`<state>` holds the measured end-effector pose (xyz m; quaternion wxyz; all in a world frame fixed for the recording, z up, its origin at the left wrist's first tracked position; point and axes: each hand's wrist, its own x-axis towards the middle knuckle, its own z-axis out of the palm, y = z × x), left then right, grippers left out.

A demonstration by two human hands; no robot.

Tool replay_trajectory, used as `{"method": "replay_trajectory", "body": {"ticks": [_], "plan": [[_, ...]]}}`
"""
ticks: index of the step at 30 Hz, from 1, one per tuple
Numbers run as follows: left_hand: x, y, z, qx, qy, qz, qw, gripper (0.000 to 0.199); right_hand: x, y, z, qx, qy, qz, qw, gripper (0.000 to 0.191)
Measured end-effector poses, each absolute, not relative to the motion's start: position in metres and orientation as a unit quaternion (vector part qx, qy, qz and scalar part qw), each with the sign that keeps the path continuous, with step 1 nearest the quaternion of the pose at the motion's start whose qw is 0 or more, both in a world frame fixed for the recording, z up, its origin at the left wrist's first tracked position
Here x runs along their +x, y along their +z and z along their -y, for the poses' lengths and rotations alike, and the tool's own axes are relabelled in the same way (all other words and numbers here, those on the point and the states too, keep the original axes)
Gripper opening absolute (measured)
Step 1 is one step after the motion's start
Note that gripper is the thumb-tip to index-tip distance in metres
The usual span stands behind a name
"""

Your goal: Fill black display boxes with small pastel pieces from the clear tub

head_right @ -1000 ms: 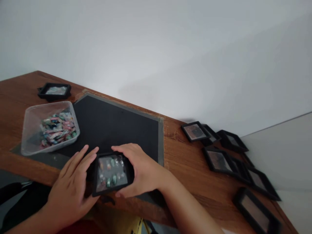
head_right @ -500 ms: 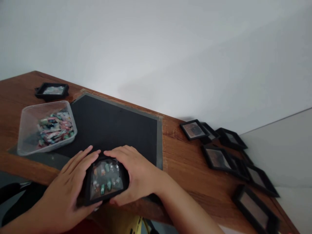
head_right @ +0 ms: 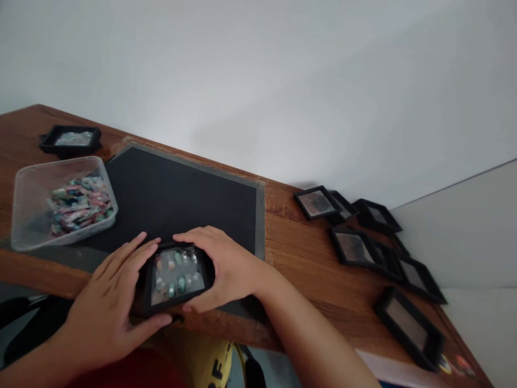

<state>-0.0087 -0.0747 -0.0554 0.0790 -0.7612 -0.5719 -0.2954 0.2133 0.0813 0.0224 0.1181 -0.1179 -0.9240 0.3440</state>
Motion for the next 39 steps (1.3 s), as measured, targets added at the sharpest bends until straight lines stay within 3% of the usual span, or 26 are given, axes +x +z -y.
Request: {"method": "replay_trajectory", "body": {"ticks": [5, 10, 16, 20, 26, 32, 37, 39], "plan": [[-0.011, -0.057, 0.077, -0.758, -0.319, 0.566, 0.06, 0.11, 0.216, 0.02, -0.089, -0.166, 0.305, 0.923, 0.167, 0.101], [-0.01, -0.058, 0.077, -0.741, -0.342, 0.574, 0.061, 0.098, 0.218, 0.015, -0.097, -0.211, 0.257, 0.914, 0.232, 0.099], [-0.009, -0.058, 0.076, -0.745, -0.335, 0.571, 0.079, 0.088, 0.224, 0.011, -0.112, -0.38, 0.234, 0.84, 0.308, 0.097], [-0.004, -0.058, 0.077, -0.721, -0.34, 0.599, 0.077, 0.086, 0.223, 0.013, -0.105, -0.33, 0.287, 0.865, 0.247, 0.104], [0.0, -0.048, 0.079, -0.666, -0.408, 0.625, 0.007, 0.104, 0.212, 0.016, -0.074, -0.132, 0.307, 0.922, 0.197, 0.115], [0.0, -0.034, 0.08, -0.673, -0.42, 0.604, -0.068, 0.082, 0.212, 0.018, -0.07, -0.098, 0.317, 0.923, 0.198, 0.119], [-0.005, -0.009, 0.086, -0.662, -0.47, 0.583, -0.029, 0.073, 0.218, 0.019, -0.072, -0.104, 0.374, 0.904, 0.178, 0.142], [-0.021, 0.004, 0.09, -0.653, -0.463, 0.599, 0.004, 0.077, 0.222, 0.02, -0.076, -0.122, 0.397, 0.891, 0.182, 0.141]]}}
